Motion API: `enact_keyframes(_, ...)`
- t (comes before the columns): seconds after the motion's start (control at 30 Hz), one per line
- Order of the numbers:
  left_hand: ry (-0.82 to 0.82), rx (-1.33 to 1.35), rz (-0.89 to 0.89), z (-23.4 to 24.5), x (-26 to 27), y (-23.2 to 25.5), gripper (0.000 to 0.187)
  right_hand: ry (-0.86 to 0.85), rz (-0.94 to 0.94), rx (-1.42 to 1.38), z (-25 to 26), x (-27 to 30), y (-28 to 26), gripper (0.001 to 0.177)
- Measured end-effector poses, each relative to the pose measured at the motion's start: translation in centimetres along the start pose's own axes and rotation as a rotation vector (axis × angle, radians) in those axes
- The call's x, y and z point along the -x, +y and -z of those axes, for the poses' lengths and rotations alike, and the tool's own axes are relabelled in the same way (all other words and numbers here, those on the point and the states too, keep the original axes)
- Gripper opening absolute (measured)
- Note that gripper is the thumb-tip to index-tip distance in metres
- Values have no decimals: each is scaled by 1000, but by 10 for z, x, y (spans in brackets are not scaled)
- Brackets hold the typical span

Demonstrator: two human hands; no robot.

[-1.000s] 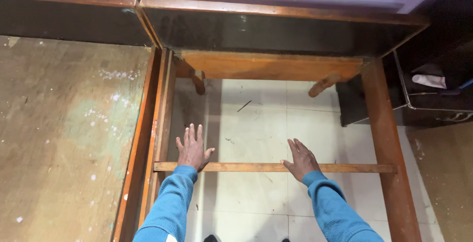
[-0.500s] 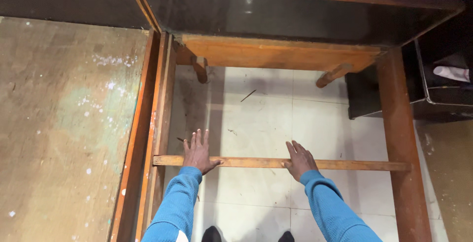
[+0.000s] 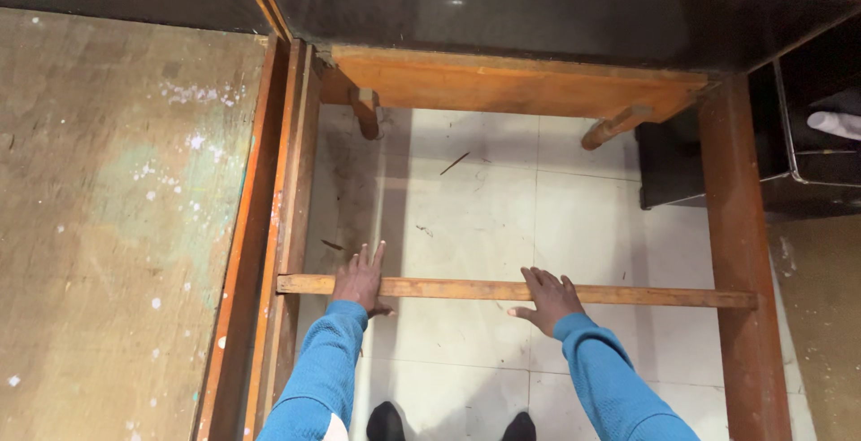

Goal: The person positions a wooden frame under a large board, then uses a screwdriver to fasten the frame to the board. The person works along the edge of the board, tightening screws to secure the frame in place.

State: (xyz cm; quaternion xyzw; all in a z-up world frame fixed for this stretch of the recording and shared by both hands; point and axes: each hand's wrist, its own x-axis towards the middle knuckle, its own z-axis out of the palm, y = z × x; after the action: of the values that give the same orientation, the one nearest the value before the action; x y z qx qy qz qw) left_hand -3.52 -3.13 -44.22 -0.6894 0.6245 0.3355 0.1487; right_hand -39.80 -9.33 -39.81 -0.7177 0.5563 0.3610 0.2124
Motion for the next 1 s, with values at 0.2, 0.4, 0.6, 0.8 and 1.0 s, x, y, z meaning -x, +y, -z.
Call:
enact_keyframes(0.2,44,-19,-25,-40,-28,-11,118,164,57,-4,-11,-4,2,60)
enact_keyframes(0.4,26,-38,-38,-52,-37,-15,107,191,72,15,-10,-3,4,32)
enact_keyframes(0.6,23,-70,-58,-50,-39,-17,94,251,77,33,-6,4,-4,21)
enact_keyframes(0.8,39,-100,-95,-42,-31,-21,47,272,95,30,-5,7,-3,22)
enact_keyframes(1.0,94,-66,-132,-17,-15,-19,43,302,125,32,7,19,4,23)
